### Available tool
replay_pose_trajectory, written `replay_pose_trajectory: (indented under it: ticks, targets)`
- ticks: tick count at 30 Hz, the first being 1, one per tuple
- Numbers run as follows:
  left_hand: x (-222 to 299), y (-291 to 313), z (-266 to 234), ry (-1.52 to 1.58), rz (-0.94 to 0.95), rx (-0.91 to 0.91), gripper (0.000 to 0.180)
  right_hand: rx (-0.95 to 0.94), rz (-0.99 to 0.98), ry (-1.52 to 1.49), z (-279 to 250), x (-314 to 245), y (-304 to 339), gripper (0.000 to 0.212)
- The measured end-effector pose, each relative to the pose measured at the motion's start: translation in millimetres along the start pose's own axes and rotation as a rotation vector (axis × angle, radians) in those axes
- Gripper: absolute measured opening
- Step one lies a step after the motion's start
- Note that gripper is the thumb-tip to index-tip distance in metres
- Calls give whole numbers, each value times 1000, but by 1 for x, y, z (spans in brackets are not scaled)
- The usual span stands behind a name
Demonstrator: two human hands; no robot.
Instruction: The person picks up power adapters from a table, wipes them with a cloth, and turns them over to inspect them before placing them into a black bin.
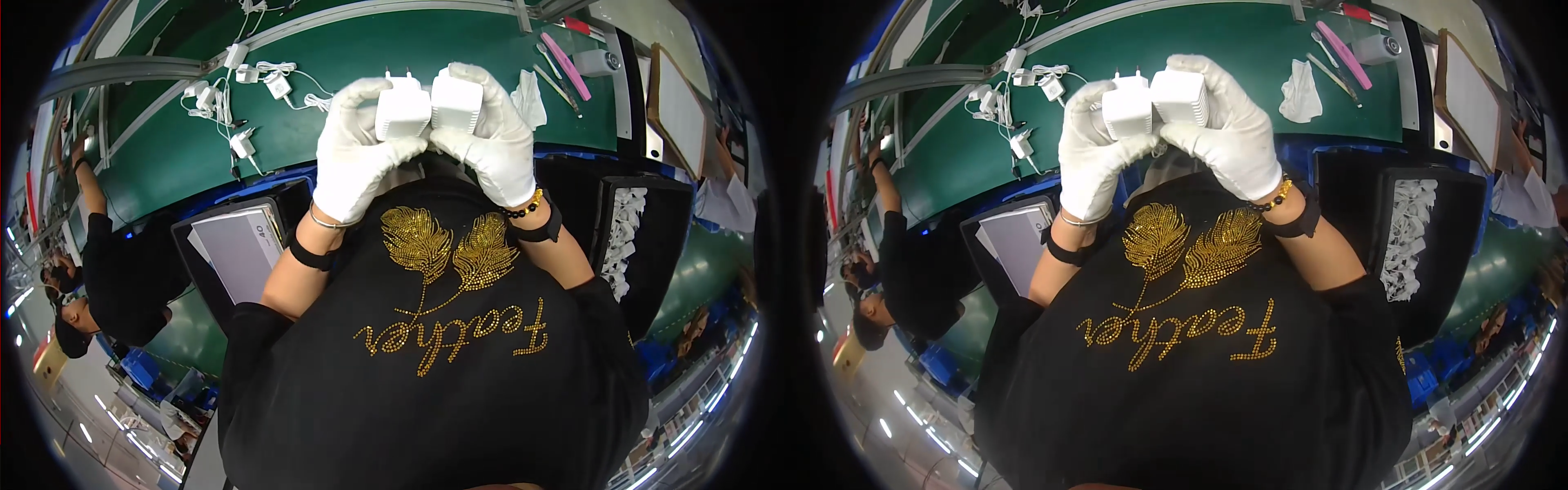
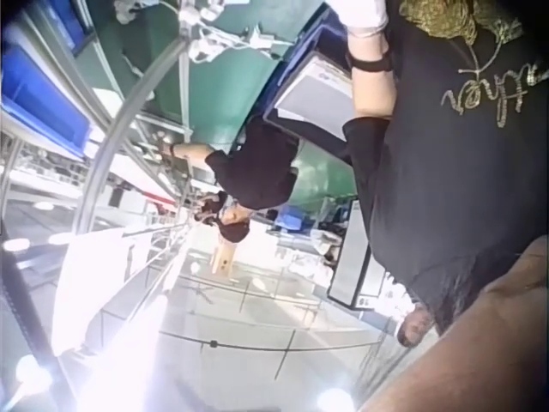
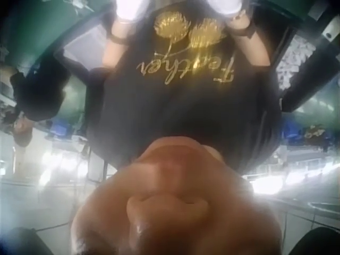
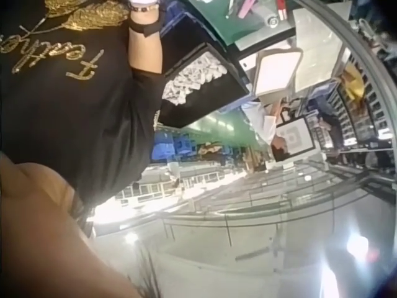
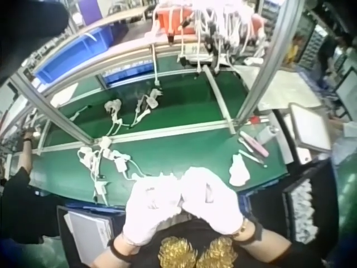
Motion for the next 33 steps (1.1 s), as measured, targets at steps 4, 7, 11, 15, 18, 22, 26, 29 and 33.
replay_pose_trajectory:
  ticks: [4,7,11,15,18,22,26,29,33]
  targets:
    - [-5,5,8,-2,62,30,66,-31,-47,65,-4,-8,8,67]
    - [-5,7,10,34,22,26,67,-39,-2,-37,-5,-7,11,65]
    - [-2,0,19,87,-6,35,64,-45,-56,11,2,-1,11,58]
    - [-3,-9,16,299,-65,-32,57,6,-15,-75,9,-14,5,48]
    - [-5,-14,0,415,-98,-60,52,43,12,84,1,-35,3,42]
    - [-11,-22,-6,468,-139,-64,47,129,132,147,-3,-21,-8,38]
    - [-8,-30,0,461,-98,-59,44,100,240,273,7,4,-9,38]
    - [-9,-38,-2,461,-71,-50,41,-6,191,530,4,21,-11,45]
    - [-15,-57,-2,373,-42,-15,45,-162,-87,986,8,35,-25,62]
Point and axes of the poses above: each hand's wrist, its own y-axis away from the middle knuckle, its own z-axis out of the palm, x = y × z, the point moved 3 cm from there along -y, towards the middle knuckle, and after that the axes turned 15 degrees about -z, right-handed, at the moved point
